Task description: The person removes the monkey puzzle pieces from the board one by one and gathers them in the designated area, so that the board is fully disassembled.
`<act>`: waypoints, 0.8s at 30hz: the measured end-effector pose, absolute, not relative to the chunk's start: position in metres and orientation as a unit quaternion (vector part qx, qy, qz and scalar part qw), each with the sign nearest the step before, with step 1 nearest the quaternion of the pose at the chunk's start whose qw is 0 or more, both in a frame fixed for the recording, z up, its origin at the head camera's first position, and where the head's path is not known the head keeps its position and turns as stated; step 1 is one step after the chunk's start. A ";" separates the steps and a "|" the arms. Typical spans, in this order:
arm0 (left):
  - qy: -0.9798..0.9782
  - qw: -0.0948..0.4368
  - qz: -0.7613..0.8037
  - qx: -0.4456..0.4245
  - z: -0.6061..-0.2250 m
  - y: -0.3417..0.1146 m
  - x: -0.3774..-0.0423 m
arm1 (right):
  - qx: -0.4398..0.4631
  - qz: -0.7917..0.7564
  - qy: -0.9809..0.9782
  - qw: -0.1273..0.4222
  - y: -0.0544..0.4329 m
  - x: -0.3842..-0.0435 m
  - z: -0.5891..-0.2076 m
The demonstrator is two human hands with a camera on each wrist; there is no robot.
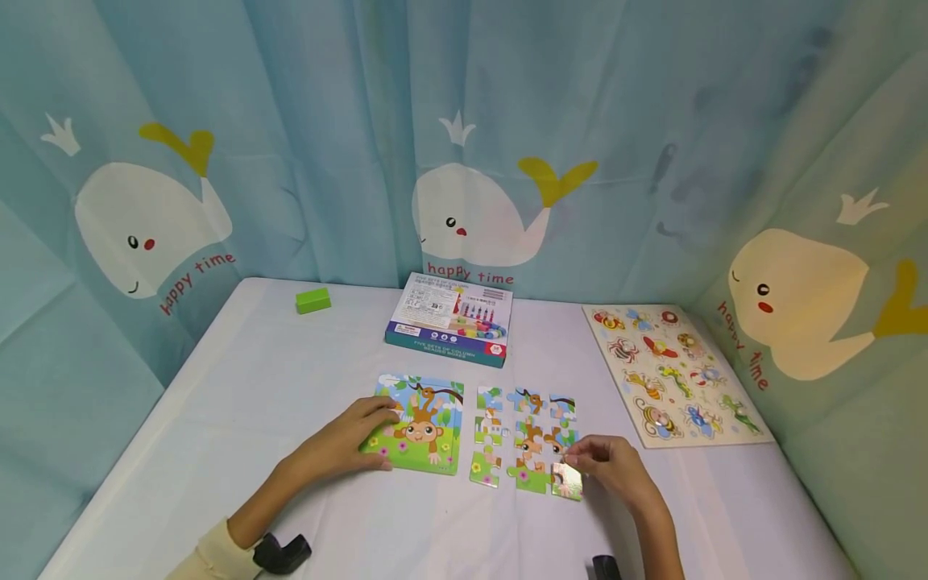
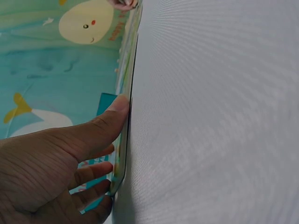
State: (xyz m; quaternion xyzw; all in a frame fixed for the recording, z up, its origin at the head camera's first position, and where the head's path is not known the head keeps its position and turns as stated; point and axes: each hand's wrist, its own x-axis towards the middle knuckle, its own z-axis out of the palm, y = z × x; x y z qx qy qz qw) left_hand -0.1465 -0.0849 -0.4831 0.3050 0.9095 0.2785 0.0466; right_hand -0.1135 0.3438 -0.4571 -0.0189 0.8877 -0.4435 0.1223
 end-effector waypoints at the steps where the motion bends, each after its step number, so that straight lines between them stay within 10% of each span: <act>1: 0.910 0.047 0.278 0.305 -0.483 -0.085 -0.147 | -0.021 -0.440 0.890 0.119 0.344 -0.114 -0.457; 24: 0.911 0.050 0.279 0.301 -0.482 -0.084 -0.146 | -0.011 -0.323 0.944 0.069 0.337 -0.114 -0.458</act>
